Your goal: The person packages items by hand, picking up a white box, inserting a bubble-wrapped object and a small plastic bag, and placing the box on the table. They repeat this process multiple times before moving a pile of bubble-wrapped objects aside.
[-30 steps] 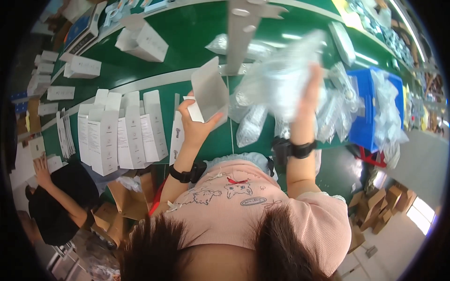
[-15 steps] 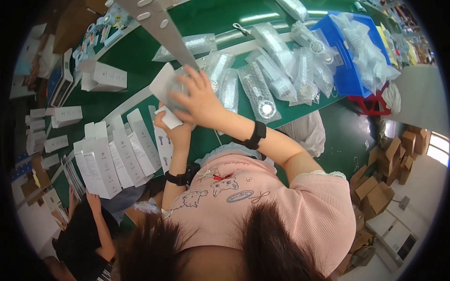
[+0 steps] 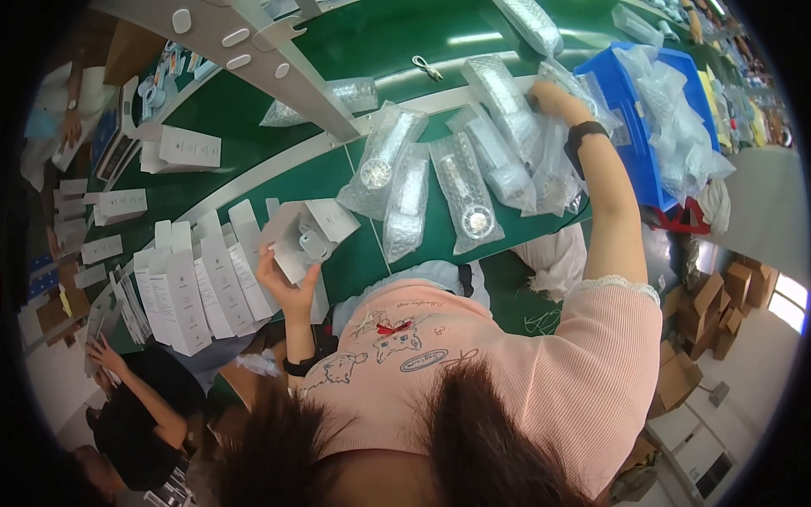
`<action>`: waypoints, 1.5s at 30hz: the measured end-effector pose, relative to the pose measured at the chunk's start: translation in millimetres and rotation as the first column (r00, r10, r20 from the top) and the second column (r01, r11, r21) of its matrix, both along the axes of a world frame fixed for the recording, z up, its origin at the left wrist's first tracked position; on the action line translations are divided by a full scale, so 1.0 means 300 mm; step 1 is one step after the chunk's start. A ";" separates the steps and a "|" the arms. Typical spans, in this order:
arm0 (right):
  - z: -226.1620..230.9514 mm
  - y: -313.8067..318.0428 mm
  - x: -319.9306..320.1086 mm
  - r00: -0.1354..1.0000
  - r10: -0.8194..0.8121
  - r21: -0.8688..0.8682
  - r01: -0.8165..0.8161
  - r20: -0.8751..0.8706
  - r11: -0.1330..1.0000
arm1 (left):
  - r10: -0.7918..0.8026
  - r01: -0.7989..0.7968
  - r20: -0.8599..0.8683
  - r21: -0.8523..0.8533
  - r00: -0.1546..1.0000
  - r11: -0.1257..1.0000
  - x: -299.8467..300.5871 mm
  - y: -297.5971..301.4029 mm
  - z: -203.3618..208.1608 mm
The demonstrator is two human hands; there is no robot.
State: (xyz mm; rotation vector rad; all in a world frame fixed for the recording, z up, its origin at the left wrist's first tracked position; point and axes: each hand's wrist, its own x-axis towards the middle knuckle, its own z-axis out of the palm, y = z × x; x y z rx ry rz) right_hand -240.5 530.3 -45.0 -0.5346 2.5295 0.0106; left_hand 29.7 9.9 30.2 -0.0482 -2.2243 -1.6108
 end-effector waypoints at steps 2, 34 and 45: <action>-0.026 0.014 -0.003 0.988 -0.115 -0.064 0.122 0.108 0.990 | 0.001 0.007 -0.116 0.067 0.993 0.998 -0.015 0.001 0.041; 0.530 -1.276 0.531 0.649 0.515 -0.593 -0.748 -0.560 0.297 | 0.073 -0.091 0.306 0.046 0.949 0.995 -0.082 -0.129 0.108; 0.484 -1.287 0.598 0.653 0.514 -0.515 -0.757 -0.556 0.403 | 0.000 -0.102 0.388 0.244 0.921 0.964 -0.102 -0.129 0.069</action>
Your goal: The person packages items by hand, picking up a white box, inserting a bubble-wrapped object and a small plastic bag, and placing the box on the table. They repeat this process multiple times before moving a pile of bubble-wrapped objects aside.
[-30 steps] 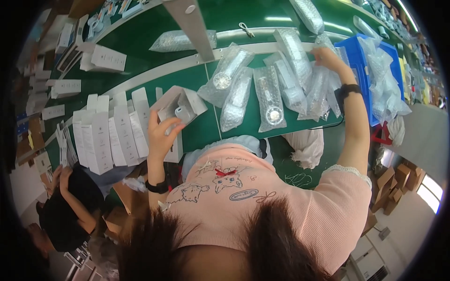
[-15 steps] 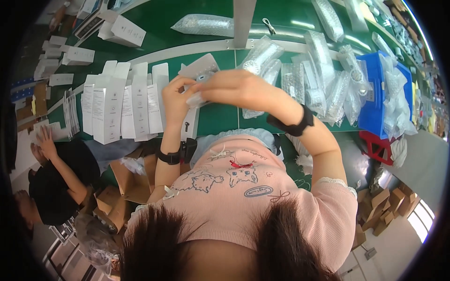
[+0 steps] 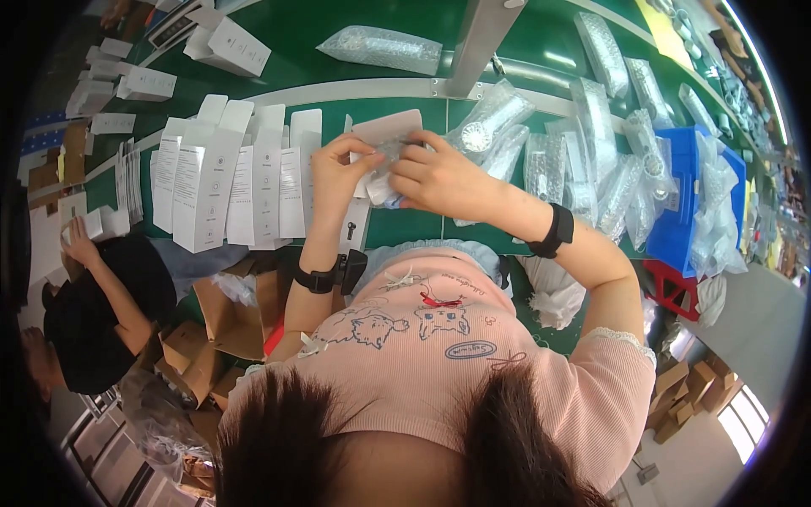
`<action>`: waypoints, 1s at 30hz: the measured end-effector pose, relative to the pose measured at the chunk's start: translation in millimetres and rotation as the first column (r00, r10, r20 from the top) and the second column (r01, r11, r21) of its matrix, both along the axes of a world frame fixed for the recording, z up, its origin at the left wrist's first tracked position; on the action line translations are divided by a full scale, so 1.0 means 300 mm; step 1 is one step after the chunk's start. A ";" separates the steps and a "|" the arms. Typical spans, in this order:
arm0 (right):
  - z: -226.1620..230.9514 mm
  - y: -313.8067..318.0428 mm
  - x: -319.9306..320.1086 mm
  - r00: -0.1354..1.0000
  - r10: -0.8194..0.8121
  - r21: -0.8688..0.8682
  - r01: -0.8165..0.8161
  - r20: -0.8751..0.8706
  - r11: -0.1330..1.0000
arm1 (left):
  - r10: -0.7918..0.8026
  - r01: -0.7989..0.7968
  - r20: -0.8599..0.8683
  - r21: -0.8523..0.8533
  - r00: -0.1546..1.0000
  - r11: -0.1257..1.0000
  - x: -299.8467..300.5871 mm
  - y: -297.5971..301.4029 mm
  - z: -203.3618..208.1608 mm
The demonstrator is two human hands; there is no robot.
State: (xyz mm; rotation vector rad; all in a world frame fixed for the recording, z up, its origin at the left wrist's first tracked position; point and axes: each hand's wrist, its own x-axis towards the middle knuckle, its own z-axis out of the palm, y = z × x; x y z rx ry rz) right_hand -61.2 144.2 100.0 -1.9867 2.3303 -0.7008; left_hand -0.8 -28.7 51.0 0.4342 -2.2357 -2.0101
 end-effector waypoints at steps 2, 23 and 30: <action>0.013 0.010 0.016 0.998 0.014 0.120 -0.007 -0.060 0.993 | 0.003 -0.003 0.010 0.002 1.000 1.000 0.000 -0.003 -0.010; -0.197 -0.140 -0.183 0.808 -0.385 -0.115 0.478 0.447 0.871 | 0.105 -0.203 -0.247 -0.413 0.963 0.888 0.038 -0.008 -0.148; -0.304 -0.389 -0.209 0.718 -0.648 0.428 0.517 0.254 0.741 | 0.149 -0.161 -0.069 -0.586 0.986 0.794 0.028 -0.028 -0.200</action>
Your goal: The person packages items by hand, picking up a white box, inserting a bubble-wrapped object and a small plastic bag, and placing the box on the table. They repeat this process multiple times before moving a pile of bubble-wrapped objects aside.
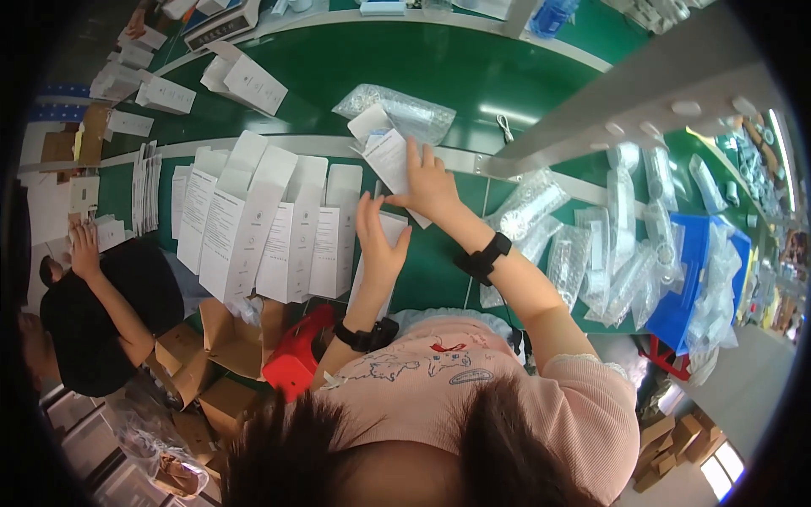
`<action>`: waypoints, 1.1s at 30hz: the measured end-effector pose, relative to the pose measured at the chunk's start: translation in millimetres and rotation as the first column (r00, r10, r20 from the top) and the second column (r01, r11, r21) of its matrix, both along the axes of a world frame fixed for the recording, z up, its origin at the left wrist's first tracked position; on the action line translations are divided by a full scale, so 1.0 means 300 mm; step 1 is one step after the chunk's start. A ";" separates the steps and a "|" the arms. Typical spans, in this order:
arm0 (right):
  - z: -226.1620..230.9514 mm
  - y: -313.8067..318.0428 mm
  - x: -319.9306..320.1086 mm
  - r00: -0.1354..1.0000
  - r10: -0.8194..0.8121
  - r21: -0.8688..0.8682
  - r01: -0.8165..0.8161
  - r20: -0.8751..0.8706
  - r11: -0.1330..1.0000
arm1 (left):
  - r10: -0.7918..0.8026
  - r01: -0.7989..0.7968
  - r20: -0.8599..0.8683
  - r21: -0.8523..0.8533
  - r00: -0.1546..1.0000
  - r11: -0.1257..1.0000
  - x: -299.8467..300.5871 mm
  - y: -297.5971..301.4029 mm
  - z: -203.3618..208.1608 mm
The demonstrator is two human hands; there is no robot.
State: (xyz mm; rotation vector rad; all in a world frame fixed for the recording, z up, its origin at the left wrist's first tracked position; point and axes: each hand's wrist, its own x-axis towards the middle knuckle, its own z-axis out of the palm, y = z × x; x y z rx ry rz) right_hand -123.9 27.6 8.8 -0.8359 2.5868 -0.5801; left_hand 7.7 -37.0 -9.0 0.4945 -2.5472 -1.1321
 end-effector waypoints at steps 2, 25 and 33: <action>0.013 -0.019 -0.030 0.999 -0.005 0.140 -0.002 0.046 0.990 | 0.049 -0.051 -0.031 -0.072 0.998 0.996 0.003 0.000 0.022; -0.239 -0.289 -0.600 0.855 -0.420 -0.723 0.080 -0.305 0.687 | -0.013 0.095 0.440 -0.163 0.898 0.982 0.016 -0.008 0.050; -0.149 -0.373 -0.280 0.931 0.204 0.109 -0.179 -0.303 0.978 | 0.004 0.041 0.398 -0.103 0.917 0.994 0.027 -0.008 0.029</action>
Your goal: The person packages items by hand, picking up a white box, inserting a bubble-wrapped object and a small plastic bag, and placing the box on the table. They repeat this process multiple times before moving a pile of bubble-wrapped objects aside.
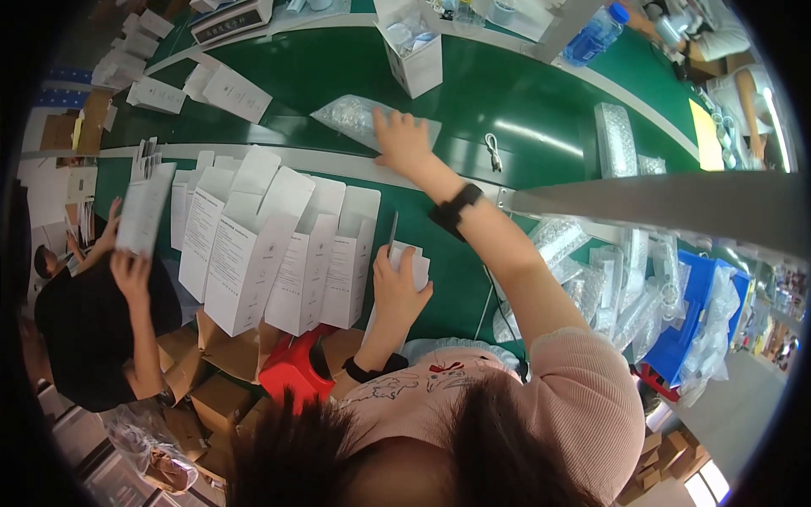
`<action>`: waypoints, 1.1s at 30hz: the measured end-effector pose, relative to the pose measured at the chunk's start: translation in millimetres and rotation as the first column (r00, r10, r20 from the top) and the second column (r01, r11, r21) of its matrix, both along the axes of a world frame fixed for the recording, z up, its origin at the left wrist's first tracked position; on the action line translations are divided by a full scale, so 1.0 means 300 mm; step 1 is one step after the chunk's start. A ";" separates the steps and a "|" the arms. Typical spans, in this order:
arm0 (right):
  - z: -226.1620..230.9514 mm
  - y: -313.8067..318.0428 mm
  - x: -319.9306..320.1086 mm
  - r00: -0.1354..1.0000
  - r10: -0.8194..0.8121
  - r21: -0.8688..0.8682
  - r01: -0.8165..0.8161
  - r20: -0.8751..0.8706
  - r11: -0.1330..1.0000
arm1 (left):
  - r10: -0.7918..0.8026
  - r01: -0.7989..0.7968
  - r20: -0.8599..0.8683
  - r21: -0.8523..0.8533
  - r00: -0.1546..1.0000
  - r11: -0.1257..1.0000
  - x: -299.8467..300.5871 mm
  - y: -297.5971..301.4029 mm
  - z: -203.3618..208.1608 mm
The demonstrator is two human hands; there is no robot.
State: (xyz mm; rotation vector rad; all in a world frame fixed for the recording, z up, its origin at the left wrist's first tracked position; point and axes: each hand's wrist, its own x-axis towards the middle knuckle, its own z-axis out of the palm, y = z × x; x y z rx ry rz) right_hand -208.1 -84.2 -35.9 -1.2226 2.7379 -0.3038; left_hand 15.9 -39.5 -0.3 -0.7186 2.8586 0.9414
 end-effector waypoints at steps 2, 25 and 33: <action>-0.057 -0.036 -0.040 0.998 -0.052 0.052 0.054 -0.033 0.997 | -0.007 0.007 -0.039 0.009 0.999 1.000 -0.001 -0.001 -0.005; 0.805 0.888 0.326 0.801 -0.191 -0.399 0.470 0.567 0.787 | -0.102 0.413 -0.669 0.325 0.737 0.851 -0.003 0.115 0.169; 0.675 0.767 0.418 0.984 0.003 -0.067 0.009 0.179 0.998 | -0.095 0.541 -0.754 0.372 0.650 0.754 -0.034 0.187 0.186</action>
